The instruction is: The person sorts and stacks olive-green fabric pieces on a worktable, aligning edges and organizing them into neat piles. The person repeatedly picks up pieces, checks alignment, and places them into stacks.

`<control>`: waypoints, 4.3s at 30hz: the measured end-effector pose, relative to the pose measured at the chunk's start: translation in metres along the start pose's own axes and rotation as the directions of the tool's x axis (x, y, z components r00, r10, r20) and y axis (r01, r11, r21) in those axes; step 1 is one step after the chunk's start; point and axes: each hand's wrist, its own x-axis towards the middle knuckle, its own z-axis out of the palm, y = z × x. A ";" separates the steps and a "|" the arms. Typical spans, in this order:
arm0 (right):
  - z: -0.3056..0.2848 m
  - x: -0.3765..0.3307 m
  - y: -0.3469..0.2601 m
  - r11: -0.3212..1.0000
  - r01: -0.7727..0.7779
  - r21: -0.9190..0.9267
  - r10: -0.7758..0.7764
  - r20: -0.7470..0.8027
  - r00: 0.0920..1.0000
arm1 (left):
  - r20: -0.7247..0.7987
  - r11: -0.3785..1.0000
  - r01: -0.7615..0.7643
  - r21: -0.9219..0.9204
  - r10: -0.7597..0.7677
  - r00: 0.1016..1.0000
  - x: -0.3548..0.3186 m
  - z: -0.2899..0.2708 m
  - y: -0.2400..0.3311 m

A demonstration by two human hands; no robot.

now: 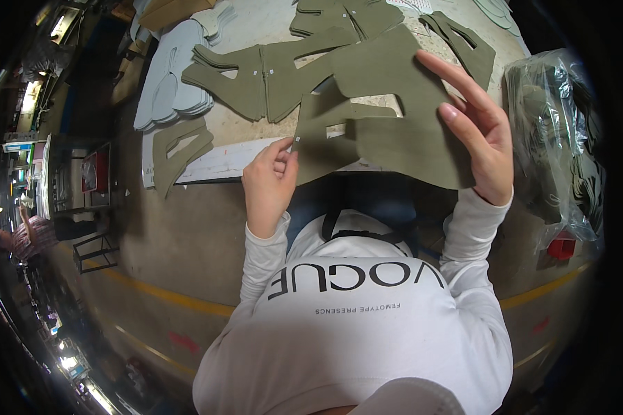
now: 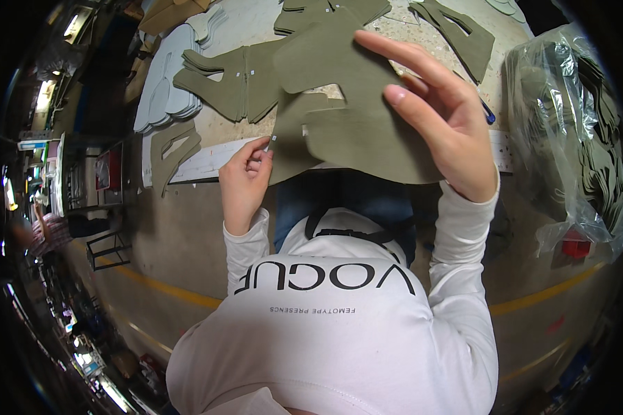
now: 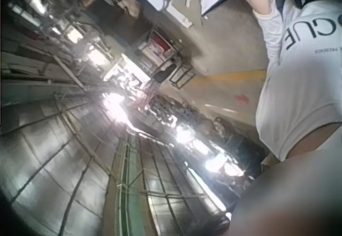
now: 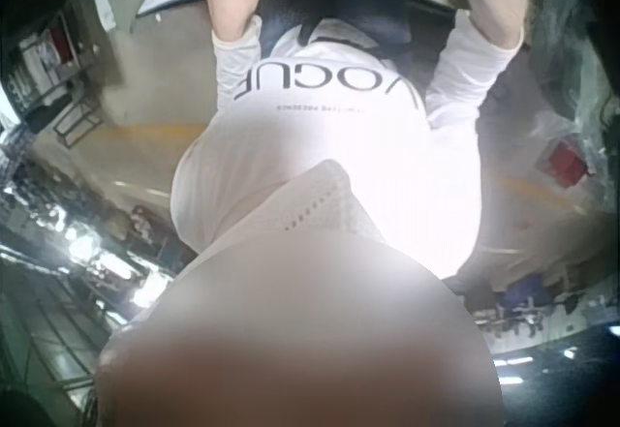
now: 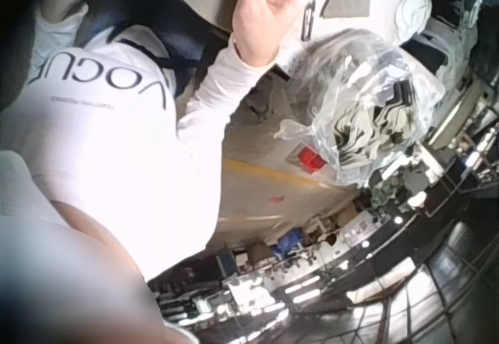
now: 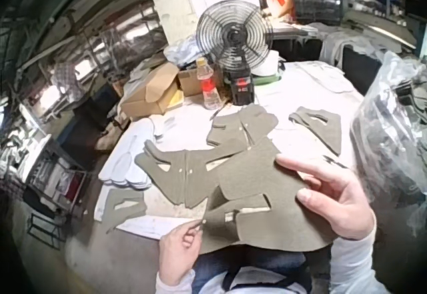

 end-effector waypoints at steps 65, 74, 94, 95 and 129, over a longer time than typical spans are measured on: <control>-0.094 -0.036 0.032 0.841 -0.280 -0.462 0.194 -0.225 0.955 | 0.329 0.899 0.026 -0.437 0.133 0.935 0.039 0.029 0.014; -0.055 -0.014 -0.010 0.626 -0.168 -0.762 -0.035 -0.242 0.970 | 0.301 0.842 0.153 -0.518 0.012 0.953 0.029 0.011 0.016; 0.073 0.007 0.084 0.828 0.017 -0.561 -0.022 -0.003 1.000 | 0.184 0.903 0.102 -0.417 -0.026 0.983 0.023 0.017 0.017; 0.061 0.008 0.085 0.806 -0.031 -0.591 -0.024 -0.085 0.996 | 0.199 0.913 0.090 -0.397 -0.010 0.980 0.023 0.018 0.016; -0.018 0.008 0.136 0.740 -0.091 -0.666 -0.157 -0.302 0.940 | -0.109 0.905 0.110 -0.410 -0.168 0.980 0.038 -0.219 -0.204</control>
